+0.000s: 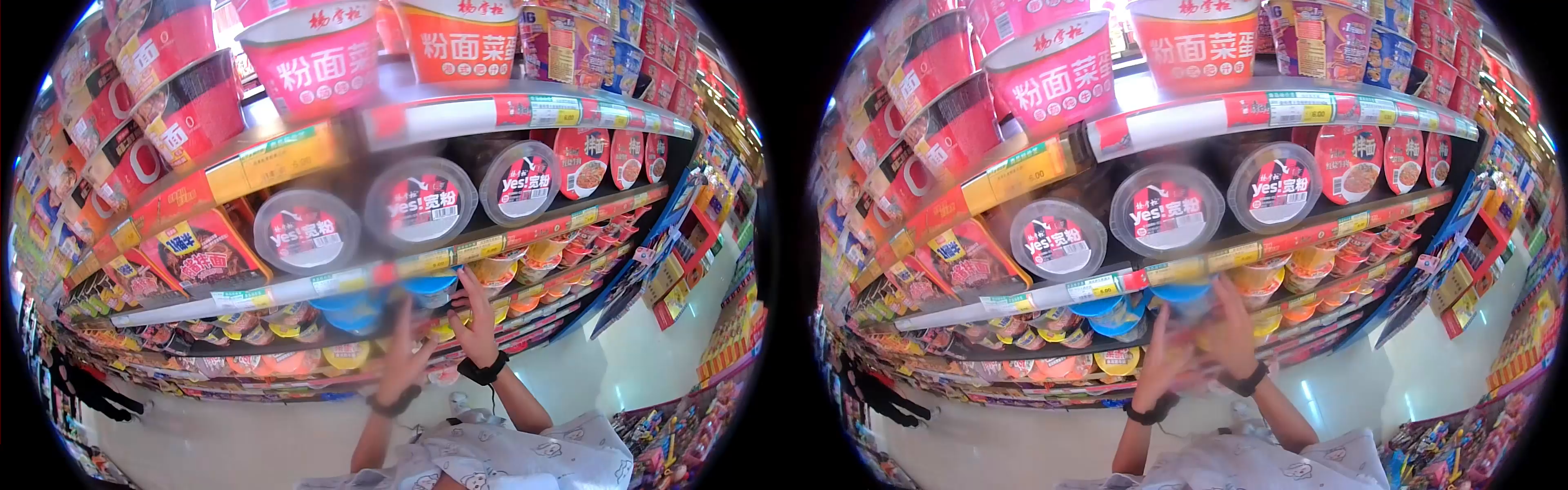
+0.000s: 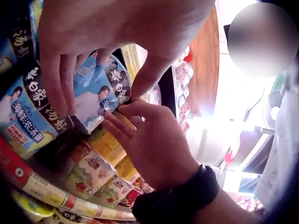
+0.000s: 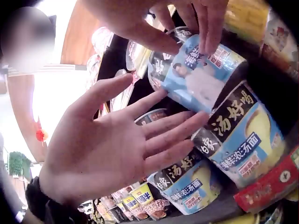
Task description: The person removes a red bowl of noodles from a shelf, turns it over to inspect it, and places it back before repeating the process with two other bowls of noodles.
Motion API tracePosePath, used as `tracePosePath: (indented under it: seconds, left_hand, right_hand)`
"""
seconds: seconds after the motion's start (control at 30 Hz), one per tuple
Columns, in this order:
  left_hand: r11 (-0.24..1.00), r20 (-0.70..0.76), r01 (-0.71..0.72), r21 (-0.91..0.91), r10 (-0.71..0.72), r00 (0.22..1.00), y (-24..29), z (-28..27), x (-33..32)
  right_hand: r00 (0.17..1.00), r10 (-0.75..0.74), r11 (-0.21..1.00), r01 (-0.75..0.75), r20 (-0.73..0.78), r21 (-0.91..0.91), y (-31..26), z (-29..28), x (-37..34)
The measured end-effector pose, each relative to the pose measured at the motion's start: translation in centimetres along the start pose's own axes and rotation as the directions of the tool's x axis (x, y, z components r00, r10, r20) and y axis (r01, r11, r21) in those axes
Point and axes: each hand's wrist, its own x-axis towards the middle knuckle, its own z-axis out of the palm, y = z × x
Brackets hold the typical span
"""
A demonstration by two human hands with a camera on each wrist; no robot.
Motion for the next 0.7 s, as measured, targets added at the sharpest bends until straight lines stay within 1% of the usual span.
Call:
tracePosePath:
  seconds: [0.03, 0.1, 0.13, 0.17, 0.2, 0.23, 0.27, 0.3, 0.33, 0.37, 0.4, 0.5, 0.53, 0.57, 0.63, 0.7]
  left_hand:
    - [1.000, 0.001, 0.008, -0.001, -0.008, 1.000, 0.2, 0.0, -0.4]
    - [0.998, -0.064, -0.043, 0.041, 0.046, 0.997, -0.4, 0.0, -1.1]
    - [0.996, -0.074, -0.074, 0.055, 0.078, 0.994, -0.6, 0.4, -1.0]
    - [0.983, -0.088, -0.134, 0.128, 0.146, 0.985, -0.5, 0.6, -1.0]
    - [0.999, -0.060, 0.017, -0.033, -0.019, 0.998, 0.7, 0.8, -1.2]
    - [0.968, -0.010, 0.176, -0.178, -0.180, 0.984, 2.4, 1.1, -1.3]
    - [0.891, 0.020, 0.267, -0.368, -0.280, 0.960, 4.1, 1.6, -1.5]
    - [0.961, -0.039, 0.151, -0.233, -0.164, 0.986, 2.9, 1.7, -1.4]
    - [0.996, -0.086, 0.025, -0.081, -0.032, 0.996, 1.2, 1.5, -1.3]
    - [0.992, -0.113, -0.101, 0.079, 0.110, 0.987, -0.3, 1.3, -1.1]
    - [0.998, -0.154, -0.052, 0.031, 0.056, 0.987, 0.8, 1.7, -1.3]
    - [1.000, -0.253, 0.005, 0.018, 0.000, 0.967, 1.4, 2.2, -1.1]
    - [0.998, -0.245, -0.042, 0.056, 0.054, 0.968, 0.0, 1.8, -0.9]
    - [0.997, -0.247, -0.037, 0.071, 0.054, 0.967, -0.4, 1.7, -0.8]
    - [0.994, -0.256, -0.027, 0.102, 0.053, 0.965, -0.3, 1.7, -0.5]
    - [0.999, -0.284, 0.039, 0.002, -0.037, 0.958, 1.0, 2.4, -0.8]
  right_hand:
    - [1.000, 0.020, 1.000, -0.020, 0.004, 0.001, -0.3, 0.3, -0.1]
    - [0.998, 0.062, 0.998, -0.062, 0.027, 0.021, -0.9, 1.0, -0.3]
    - [0.996, 0.085, 0.996, -0.086, 0.036, 0.029, -1.2, 1.1, -0.3]
    - [0.993, 0.116, 0.993, -0.117, 0.034, 0.027, -1.5, 0.9, -0.5]
    - [0.995, 0.093, 0.996, -0.093, 0.034, 0.004, -1.7, 0.6, -0.5]
    - [0.997, 0.070, 0.997, -0.070, 0.033, -0.019, -2.0, 0.3, -0.5]
    - [0.998, 0.038, 0.999, -0.039, 0.041, 0.019, -1.7, 0.2, -0.4]
    - [0.999, 0.002, 0.998, -0.005, 0.051, 0.069, -1.4, 0.1, -0.5]
    - [0.996, -0.004, 0.998, -0.001, 0.086, 0.061, -1.8, -0.2, -0.4]
    - [0.993, -0.009, 0.999, 0.003, 0.120, 0.053, -2.2, -0.5, -0.4]
    - [0.990, -0.013, 0.998, 0.004, 0.140, 0.067, -2.4, -0.5, -0.6]
    - [0.984, -0.067, 0.997, 0.062, 0.166, 0.037, -1.8, -0.2, -1.2]
    - [0.980, -0.050, 0.998, 0.044, 0.193, 0.034, -1.6, -0.2, -1.4]
    - [0.975, -0.033, 0.999, 0.027, 0.221, 0.032, -1.4, -0.2, -1.6]
    - [0.979, -0.073, 0.997, 0.073, 0.189, 0.006, -1.4, -0.1, -1.5]
    - [0.978, -0.108, 0.994, 0.110, 0.181, 0.002, -0.9, -0.3, -1.4]
